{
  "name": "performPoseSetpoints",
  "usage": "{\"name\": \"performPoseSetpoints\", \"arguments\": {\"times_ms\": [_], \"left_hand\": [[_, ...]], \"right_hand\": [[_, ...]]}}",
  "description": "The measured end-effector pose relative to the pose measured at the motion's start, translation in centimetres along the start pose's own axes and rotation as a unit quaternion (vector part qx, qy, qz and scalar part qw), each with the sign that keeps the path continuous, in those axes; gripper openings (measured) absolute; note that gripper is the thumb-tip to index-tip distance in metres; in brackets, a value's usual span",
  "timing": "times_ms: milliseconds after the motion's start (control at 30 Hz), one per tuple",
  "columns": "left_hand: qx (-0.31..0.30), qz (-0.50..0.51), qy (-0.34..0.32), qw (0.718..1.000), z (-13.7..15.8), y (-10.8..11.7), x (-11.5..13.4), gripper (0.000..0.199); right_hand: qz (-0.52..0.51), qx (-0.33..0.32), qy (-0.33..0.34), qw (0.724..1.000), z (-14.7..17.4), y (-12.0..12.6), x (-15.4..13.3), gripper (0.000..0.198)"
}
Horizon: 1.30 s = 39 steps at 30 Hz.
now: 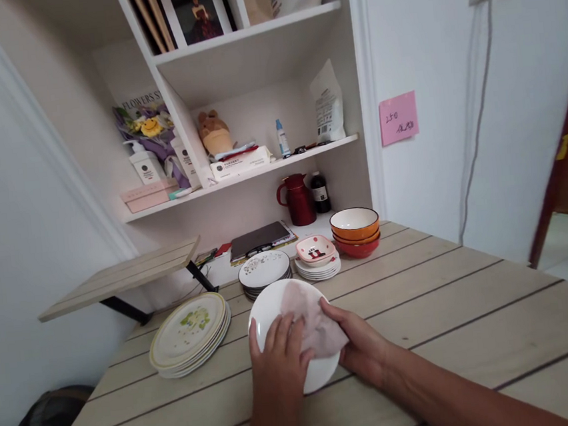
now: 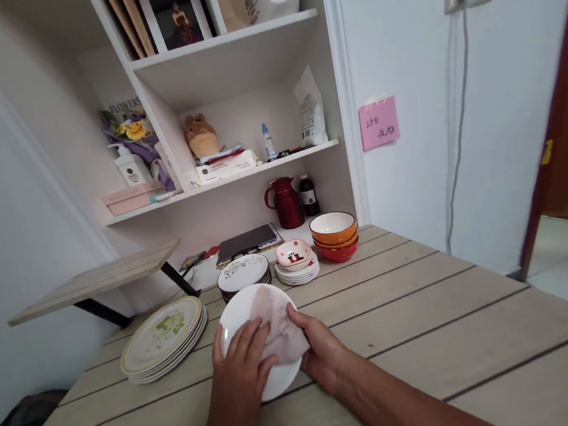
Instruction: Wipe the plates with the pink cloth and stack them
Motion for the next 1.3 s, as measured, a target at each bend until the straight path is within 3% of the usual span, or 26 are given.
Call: {"name": "performPoseSetpoints", "arguments": {"times_ms": [167,367,567,700,933,1133,1300], "left_hand": [[-0.028,0.002,0.109,0.994,0.1,-0.2,-1.8,0.016],[0.019,0.008,0.026,0.999,0.6,0.5,-0.3,0.021],[0.084,0.035,-0.039,0.995,1.1,0.9,0.8,0.027],[0.08,-0.006,-0.021,0.997,0.8,1.5,0.8,0.031],[0.027,-0.075,0.13,0.988,0.3,1.8,-2.1,0.021],[0.071,-0.009,0.086,0.994,0.8,2.4,-1.8,0.014],[0.047,0.083,0.045,0.994,0.6,1.6,-1.1,0.017]], "right_hand": [[-0.036,-0.034,0.02,0.999,-0.2,-0.4,-0.8,0.057],[-0.027,-0.042,0.026,0.998,-0.3,-0.1,-0.9,0.056],[0.055,-0.033,-0.017,0.998,0.4,-0.6,0.2,0.05],[0.112,-0.014,-0.038,0.993,0.7,-0.7,0.6,0.049],[0.059,-0.035,-0.015,0.998,0.3,-0.5,0.4,0.052],[0.005,-0.073,0.002,0.997,0.0,-1.0,0.1,0.058],[0.0,-0.074,0.013,0.997,-0.1,-0.9,-0.1,0.058]]}}
Point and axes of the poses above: each hand's wrist, its own z-axis away from the middle knuckle, its own y-axis out of the back of the hand, x = y × z, the point moved 9 cm from there along -z, towards the middle knuckle, and after that the axes turned 13 degrees about -x, right-handed, at the moved point
